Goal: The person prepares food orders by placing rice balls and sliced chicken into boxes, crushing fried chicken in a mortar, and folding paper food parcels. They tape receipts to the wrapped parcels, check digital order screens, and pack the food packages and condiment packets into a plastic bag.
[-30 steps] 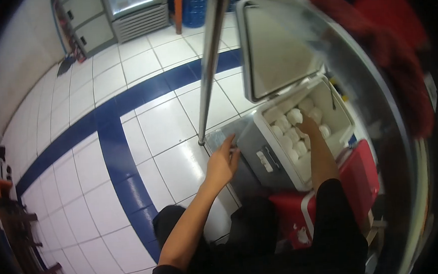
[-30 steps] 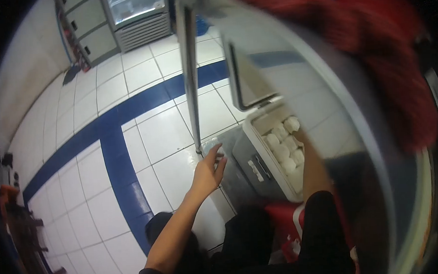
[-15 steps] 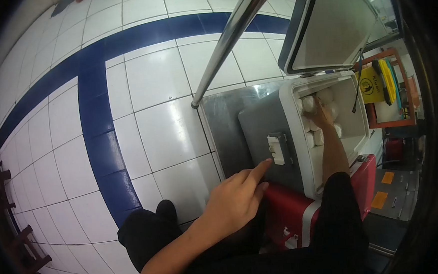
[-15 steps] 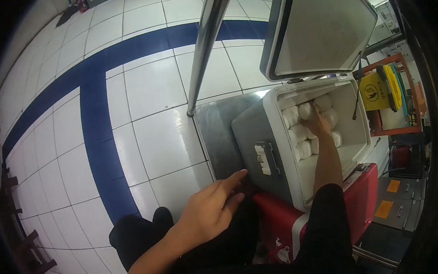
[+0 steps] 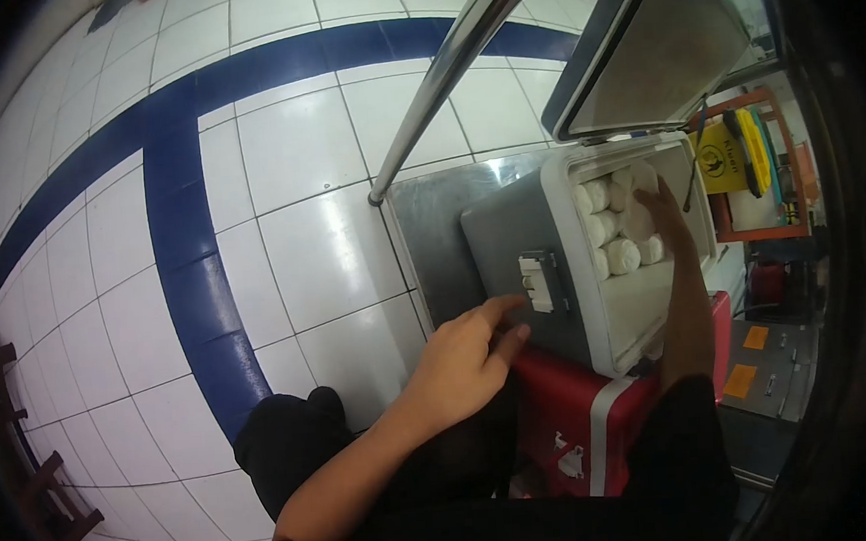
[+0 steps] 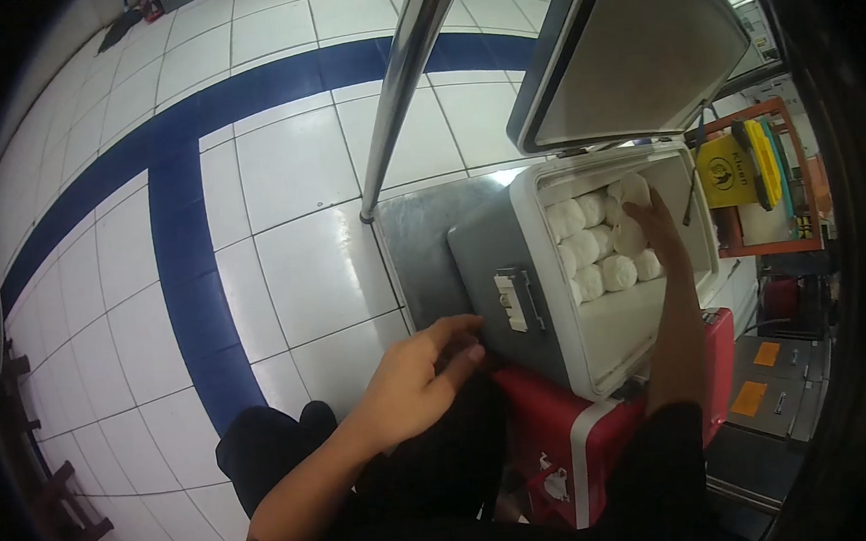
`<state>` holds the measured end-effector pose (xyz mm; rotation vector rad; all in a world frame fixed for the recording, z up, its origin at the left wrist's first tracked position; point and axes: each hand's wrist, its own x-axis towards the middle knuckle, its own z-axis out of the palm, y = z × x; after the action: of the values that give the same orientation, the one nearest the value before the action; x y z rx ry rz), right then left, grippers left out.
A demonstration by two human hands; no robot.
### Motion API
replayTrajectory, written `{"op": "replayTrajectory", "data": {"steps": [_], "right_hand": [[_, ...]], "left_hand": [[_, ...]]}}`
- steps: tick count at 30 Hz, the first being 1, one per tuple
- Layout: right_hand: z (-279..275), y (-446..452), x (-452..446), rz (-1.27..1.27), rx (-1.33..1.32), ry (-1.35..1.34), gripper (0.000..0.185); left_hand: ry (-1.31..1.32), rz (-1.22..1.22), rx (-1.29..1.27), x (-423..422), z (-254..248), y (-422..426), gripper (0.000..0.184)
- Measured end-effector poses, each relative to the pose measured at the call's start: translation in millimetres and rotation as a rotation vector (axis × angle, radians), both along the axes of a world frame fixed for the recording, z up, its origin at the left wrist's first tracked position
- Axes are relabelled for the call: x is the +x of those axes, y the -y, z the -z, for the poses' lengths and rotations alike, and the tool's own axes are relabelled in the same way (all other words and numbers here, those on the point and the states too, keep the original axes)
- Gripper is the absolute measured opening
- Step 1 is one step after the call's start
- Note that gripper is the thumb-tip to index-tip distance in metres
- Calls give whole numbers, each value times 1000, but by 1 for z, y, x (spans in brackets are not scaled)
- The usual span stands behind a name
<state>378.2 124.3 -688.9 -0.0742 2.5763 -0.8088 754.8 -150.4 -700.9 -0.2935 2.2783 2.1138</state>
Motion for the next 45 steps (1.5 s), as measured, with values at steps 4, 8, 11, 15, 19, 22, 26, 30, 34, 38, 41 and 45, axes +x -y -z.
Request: {"op": "replayTrajectory", "data": {"steps": [4,8,11,15,19,22,26,30,34,38,41,45], "right_hand": [[-74,17,85,-308,-431,-145,85],[-122,122,238,-517,-169,-191,86],[-102,172,301,-692,40,-324,92],[-121,188,265,-1059,-326,-115,80],[-189,248,114,-352,-86,-1123,60],[-206,283,26,-343,152,-1625,75],[-211,299,32,-224,128,-1279,68],[-206,249,74,-161,-18,-1721,67],[-173,165,169,-84,-196,-1509,68],[-141,110,254,43,-229,-933,69],[-131,88,323,204,-344,-374,70],[-157,71,452,474,-491,252,71]], "left_hand": [[6,-27,294,-10,-8,-12,50],[-192,-255,749,-15,0,-39,60],[-129,-246,1454,-14,-14,-10,70],[-169,-303,1444,-6,-7,37,80],[-204,-239,1581,16,-25,65,85],[-239,-236,1633,18,-29,76,85],[-218,-324,1687,17,-22,77,84],[-171,-293,1696,17,-8,77,83],[-100,-251,1732,9,17,77,76],[165,-147,1793,75,3,52,74],[301,-179,1775,146,-73,15,75],[570,-251,1476,212,-215,-28,73]]}}
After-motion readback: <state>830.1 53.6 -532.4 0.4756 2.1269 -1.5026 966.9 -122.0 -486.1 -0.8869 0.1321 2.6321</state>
